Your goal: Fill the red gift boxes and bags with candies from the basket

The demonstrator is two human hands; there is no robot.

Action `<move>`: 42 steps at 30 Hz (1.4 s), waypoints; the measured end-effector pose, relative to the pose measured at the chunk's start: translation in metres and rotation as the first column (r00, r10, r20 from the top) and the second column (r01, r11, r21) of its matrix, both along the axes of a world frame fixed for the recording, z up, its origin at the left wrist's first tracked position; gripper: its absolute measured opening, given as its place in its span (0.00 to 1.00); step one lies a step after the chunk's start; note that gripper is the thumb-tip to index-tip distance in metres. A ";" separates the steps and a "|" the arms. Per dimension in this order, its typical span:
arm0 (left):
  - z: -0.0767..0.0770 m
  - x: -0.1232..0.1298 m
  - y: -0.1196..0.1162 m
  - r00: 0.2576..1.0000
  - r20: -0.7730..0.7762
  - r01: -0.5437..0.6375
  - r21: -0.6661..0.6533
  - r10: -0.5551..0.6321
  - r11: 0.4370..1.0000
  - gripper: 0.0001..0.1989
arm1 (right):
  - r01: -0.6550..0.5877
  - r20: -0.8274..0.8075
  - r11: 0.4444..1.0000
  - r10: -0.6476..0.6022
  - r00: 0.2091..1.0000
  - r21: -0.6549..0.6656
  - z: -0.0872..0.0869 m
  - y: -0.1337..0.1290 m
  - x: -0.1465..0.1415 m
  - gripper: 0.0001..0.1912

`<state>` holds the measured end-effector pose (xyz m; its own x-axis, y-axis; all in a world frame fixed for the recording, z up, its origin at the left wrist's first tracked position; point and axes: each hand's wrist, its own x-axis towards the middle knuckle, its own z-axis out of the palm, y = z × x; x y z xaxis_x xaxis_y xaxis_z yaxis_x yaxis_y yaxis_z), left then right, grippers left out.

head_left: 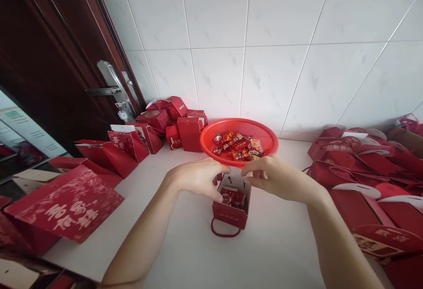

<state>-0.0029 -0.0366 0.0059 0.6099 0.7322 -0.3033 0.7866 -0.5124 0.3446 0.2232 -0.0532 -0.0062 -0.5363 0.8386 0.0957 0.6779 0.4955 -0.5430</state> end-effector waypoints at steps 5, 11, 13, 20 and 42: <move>0.000 -0.004 0.002 0.997 -0.050 -0.067 -0.005 0.066 0.998 0.20 | -0.031 0.159 0.996 0.044 0.986 -0.084 -0.005 0.002 -0.003 0.10; 0.000 -0.016 0.009 0.998 -0.052 -0.030 0.046 0.033 0.998 0.17 | 0.076 0.255 0.992 -0.048 0.966 -0.101 -0.007 0.006 0.004 0.04; 0.003 -0.016 0.010 0.999 -0.029 0.020 0.047 -0.019 0.999 0.19 | 0.076 0.267 0.990 -0.041 0.963 -0.120 -0.005 0.005 0.006 0.06; 0.005 -0.011 0.009 0.995 -0.038 0.095 0.040 -0.094 0.995 0.19 | 0.057 0.224 0.974 -0.007 0.975 -0.218 0.000 0.001 0.009 0.18; -0.006 -0.001 0.009 0.994 -0.042 0.098 -0.054 -0.101 0.994 0.18 | 0.178 0.460 0.984 -0.154 0.875 -0.009 -0.021 0.003 -0.036 0.15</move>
<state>-0.0041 -0.0280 -0.0004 0.6640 0.6511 -0.3677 0.7477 -0.5714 0.3384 0.1872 -0.0497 -0.0277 -0.3626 0.9165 -0.1688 0.9261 0.3342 -0.1749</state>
